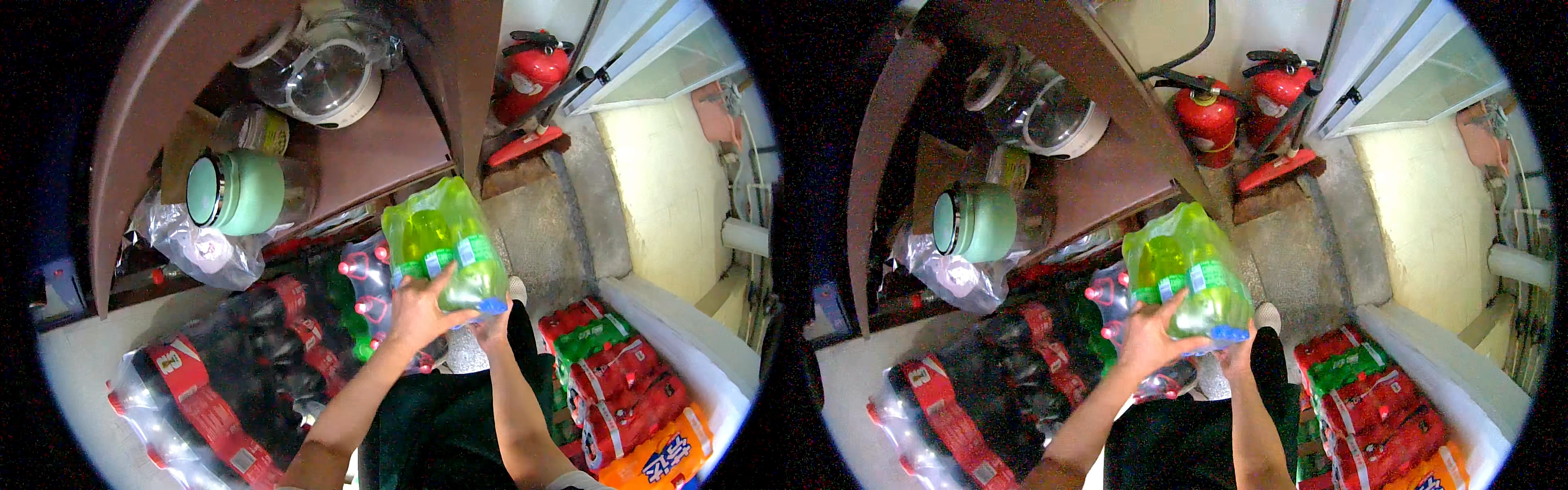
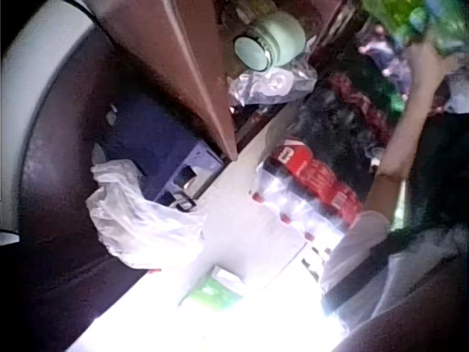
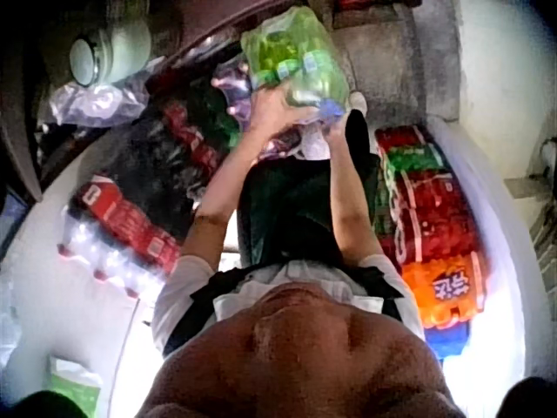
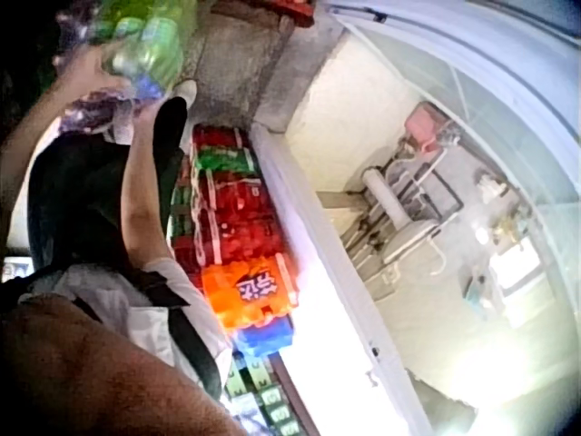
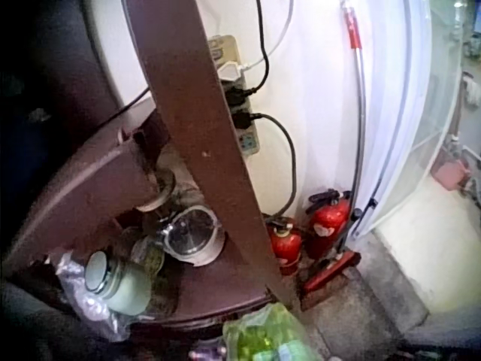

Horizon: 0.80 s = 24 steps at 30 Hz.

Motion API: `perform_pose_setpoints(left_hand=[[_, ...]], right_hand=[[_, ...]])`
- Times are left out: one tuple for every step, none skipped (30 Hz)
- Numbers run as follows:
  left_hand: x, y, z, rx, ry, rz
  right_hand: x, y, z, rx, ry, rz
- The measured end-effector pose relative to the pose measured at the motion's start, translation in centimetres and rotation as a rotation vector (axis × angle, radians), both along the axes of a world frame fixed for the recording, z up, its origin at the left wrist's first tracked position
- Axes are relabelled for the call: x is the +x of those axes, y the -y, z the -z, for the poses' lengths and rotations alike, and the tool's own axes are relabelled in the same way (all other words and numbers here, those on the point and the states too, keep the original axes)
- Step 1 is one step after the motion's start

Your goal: The person moves multiple shrink-wrapped packs of bottled beverages from a refrigerated display case to a cardboard box on the floor. They also handle a smaller pack of orange bottles and a large water jug, placing them into the box. The person walks between the cooler and the box repeatedly to transfer the items.

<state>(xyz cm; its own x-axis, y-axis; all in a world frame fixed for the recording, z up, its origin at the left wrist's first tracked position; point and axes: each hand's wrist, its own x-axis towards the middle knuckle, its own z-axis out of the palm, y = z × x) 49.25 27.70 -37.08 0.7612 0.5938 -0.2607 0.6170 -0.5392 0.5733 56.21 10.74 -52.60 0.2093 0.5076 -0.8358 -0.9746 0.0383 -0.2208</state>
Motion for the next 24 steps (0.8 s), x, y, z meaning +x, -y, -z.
perform_pose_setpoints(left_hand=[[-0.2, -0.5, 1.0, -0.031, -0.025, -0.03], [0.0, -1.1, 1.4, -0.02, 0.019, -0.072], [0.3, -1.4, 1.5, -0.008, 0.062, -0.113], [0.7, -1.3, 1.5, -0.035, 0.021, -0.126], [1.3, -1.1, 1.3, -0.066, -0.025, -0.134], [1.8, -0.9, 1.2, -0.096, -0.072, -0.142], [2.2, -0.8, 1.4, -0.094, -0.091, -0.132], [2.5, -0.8, 1.4, -0.092, -0.11, -0.122], [2.6, -0.6, 1.5, -0.089, -0.129, -0.112], [2.3, -0.3, 2.3, -0.07, -0.081, -0.108], [2.4, -0.2, 2.2, -0.068, -0.092, -0.118], [2.5, 0.0, 2.1, -0.065, -0.103, -0.127], [2.6, 0.2, 2.0, -0.062, -0.113, -0.135], [2.4, 0.6, 2.1, -0.037, -0.076, -0.14], [2.3, 1.1, 2.3, -0.011, -0.039, -0.145], [2.1, 1.6, 2.4, 0.014, -0.002, -0.149], [2.1, 2.2, 2.1, -0.029, 0.01, -0.157], [2.1, 2.8, 1.5, -0.071, 0.02, -0.17], [2.0, 3.4, 1.3, -0.112, 0.03, -0.181], [1.5, 3.9, 1.9, -0.147, 0.122, -0.194], [1.3, 4.1, 2.4, -0.165, 0.076, -0.172], [1.3, 3.9, 2.8, -0.182, 0.031, -0.149], [1.5, 3.6, 3.5, -0.204, -0.013, -0.12], [2.2, 2.8, 4.4, -0.272, -0.086, -0.106]], right_hand=[[0.1, 0.5, -0.1, -0.007, -0.017, -0.031], [0.4, 0.8, -0.1, -0.06, -0.044, -0.088], [0.5, 1.0, 0.0, -0.071, -0.045, -0.087], [0.5, 1.2, 0.2, -0.082, -0.047, -0.086], [0.3, 1.6, 0.7, -0.096, -0.055, -0.081], [0.2, 2.1, 1.5, -0.064, -0.056, -0.046], [0.4, 2.5, 2.2, -0.032, -0.057, -0.01], [0.4, 2.8, 2.6, 0.001, -0.058, 0.024], [0.1, 3.0, 3.0, -0.008, -0.084, 0.054], [-0.2, 3.3, 3.3, -0.017, -0.11, 0.085], [-0.2, 3.1, 3.5, -0.021, -0.129, 0.121], [-0.2, 3.1, 3.7, -0.032, -0.116, 0.126], [-0.2, 3.1, 3.8, -0.042, -0.104, 0.133], [-0.3, 3.2, 3.9, -0.057, -0.091, 0.135], [-0.3, 3.3, 4.1, -0.037, -0.057, 0.199], [-0.4, 3.4, 4.3, -0.018, -0.023, 0.263], [-0.6, 3.7, 4.4, -0.002, 0.008, 0.325], [-0.3, 3.4, 3.3, -0.019, 0.016, 0.358], [0.3, 3.3, 2.1, -0.036, 0.025, 0.392], [0.8, 3.2, 0.7, -0.049, 0.038, 0.424], [0.9, 3.6, 0.2, -0.05, 0.024, 0.427], [1.0, 4.1, -0.2, -0.052, 0.011, 0.43], [0.8, 4.7, -0.3, -0.057, 0.001, 0.438], [0.6, 5.9, 0.5, 0.02, 0.012, 0.392]])
